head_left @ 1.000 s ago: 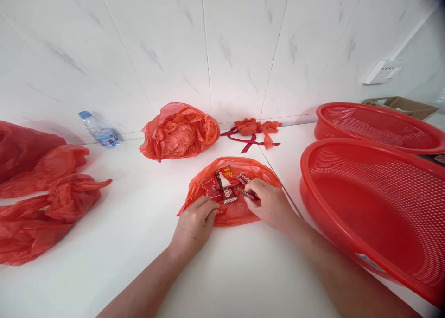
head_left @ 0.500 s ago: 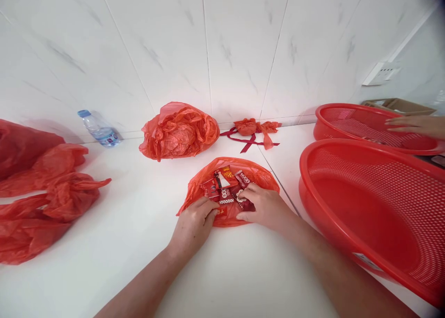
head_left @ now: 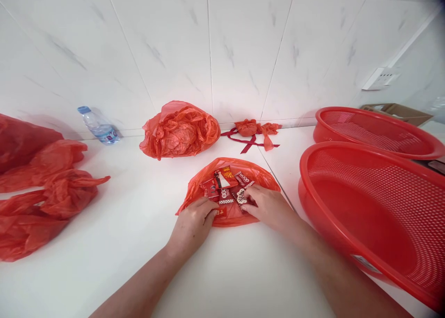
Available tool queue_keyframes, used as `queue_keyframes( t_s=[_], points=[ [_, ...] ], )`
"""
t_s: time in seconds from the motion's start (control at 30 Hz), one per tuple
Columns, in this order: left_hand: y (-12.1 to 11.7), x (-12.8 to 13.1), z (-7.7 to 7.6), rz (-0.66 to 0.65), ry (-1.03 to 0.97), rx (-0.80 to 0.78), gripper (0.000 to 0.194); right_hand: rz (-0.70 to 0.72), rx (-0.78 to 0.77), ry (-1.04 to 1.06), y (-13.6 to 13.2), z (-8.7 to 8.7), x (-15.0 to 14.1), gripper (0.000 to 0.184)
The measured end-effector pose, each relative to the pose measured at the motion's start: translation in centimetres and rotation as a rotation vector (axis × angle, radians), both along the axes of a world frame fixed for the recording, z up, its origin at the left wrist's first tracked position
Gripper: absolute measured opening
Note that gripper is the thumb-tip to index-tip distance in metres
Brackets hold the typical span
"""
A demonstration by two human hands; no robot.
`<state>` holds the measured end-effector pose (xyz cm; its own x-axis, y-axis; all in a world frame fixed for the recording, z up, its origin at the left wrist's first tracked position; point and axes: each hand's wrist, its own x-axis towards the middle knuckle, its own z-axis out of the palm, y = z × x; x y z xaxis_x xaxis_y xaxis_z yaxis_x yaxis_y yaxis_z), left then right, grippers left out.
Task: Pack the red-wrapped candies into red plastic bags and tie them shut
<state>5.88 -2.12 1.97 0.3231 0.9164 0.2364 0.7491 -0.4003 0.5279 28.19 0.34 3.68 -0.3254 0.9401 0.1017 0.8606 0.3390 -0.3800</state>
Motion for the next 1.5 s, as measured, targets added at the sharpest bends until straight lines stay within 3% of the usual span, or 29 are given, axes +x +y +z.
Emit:
queue_keyframes(
  t_s=[0.63,0.83,0.97,1.1,1.23,1.33,1.5],
  points=[
    [-0.1,0.1,-0.1,0.0,0.004,-0.006,0.023,-0.029,0.019,0.045,0.0,-0.9,-0.4,0.004],
    [0.0,0.1,-0.2,0.0,-0.004,-0.027,0.023,-0.048,0.187,0.029,0.0,-0.9,-0.8,0.02],
    [0.0,0.1,-0.3,-0.01,-0.025,-0.02,0.022,0.062,0.319,0.011,0.1,-0.9,-1.4,0.016],
    [0.1,0.1,-0.4,-0.017,-0.037,-0.028,0.022,0.124,0.341,-0.075,0.5,-1.5,-1.7,0.012],
    [0.1,0.0,-0.4,-0.031,-0.035,-0.023,0.023,0.156,0.337,-0.132,0.8,-2.3,-1.7,0.029],
    [0.1,0.0,-0.4,-0.026,-0.022,-0.004,0.023,0.09,0.379,-0.144,1.0,-2.5,-1.5,0.047],
    [0.2,0.1,-0.3,-0.029,-0.004,-0.008,0.023,-0.015,0.461,-0.135,1.4,-2.3,-0.6,0.045]
  ],
)
